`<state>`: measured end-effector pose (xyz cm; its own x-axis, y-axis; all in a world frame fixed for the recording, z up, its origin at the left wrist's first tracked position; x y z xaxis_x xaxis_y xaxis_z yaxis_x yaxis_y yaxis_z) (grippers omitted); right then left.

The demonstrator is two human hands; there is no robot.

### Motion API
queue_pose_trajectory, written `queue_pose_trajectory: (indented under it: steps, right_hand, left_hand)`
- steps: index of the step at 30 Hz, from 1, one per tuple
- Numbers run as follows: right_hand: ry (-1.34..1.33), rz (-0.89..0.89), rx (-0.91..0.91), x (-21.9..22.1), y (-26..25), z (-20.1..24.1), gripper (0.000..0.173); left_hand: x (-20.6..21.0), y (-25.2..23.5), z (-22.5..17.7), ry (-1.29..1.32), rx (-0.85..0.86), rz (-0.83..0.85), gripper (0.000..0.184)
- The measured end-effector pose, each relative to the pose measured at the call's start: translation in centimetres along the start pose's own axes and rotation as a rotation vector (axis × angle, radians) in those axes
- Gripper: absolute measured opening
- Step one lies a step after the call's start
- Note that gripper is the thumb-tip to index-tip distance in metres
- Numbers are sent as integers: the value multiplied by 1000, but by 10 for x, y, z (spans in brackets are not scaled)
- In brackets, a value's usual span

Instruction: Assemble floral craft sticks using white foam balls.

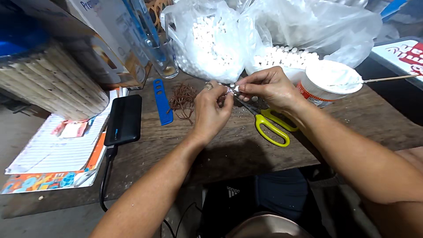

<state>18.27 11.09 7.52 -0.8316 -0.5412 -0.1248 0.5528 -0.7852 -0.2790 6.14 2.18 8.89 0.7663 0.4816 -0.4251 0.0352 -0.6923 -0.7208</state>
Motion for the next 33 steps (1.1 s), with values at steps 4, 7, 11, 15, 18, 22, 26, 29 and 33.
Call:
queue_pose_trajectory:
  steps: [4, 7, 11, 15, 18, 22, 26, 29, 33]
  right_hand:
    - [122, 10, -98, 1, 1, 8, 10]
    - [276, 31, -213, 4, 3, 19, 9]
    - [378, 23, -258, 7, 6, 22, 9]
    - [301, 0, -199, 8, 6, 17, 7]
    - [268, -7, -183, 8, 6, 15, 7]
    - [260, 22, -153, 8, 6, 17, 9]
    - [266, 37, -186, 9, 7, 22, 12]
    - [268, 31, -203, 8, 7, 21, 9]
    - [261, 30, -213, 9, 7, 20, 8]
  left_hand:
    - [1, 2, -4, -38, 0, 57, 12]
    - [1, 2, -6, -63, 1, 77, 12]
    - [2, 2, -6, -76, 2, 79, 12]
    - [2, 2, -8, -71, -2, 73, 13]
    - [2, 1, -8, -71, -10, 73, 13]
    - [-1, 0, -1, 0, -19, 5, 14]
    - [0, 0, 2, 29, -30, -4, 13]
    - [0, 0, 2, 32, -28, 3, 13]
    - [0, 0, 1, 27, -24, 0, 13]
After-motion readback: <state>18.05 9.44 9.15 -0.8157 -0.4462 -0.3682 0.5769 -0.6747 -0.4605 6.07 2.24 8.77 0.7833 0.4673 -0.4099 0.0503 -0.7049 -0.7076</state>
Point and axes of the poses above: each hand's wrist, its own y-axis away from the middle knuckle, its own x-axis out of the palm, z = x × y, the point moved 10 cm from there along -y, towards the middle knuckle, and after that the axes turned 4 degrees about y, right-handed, at the moved point
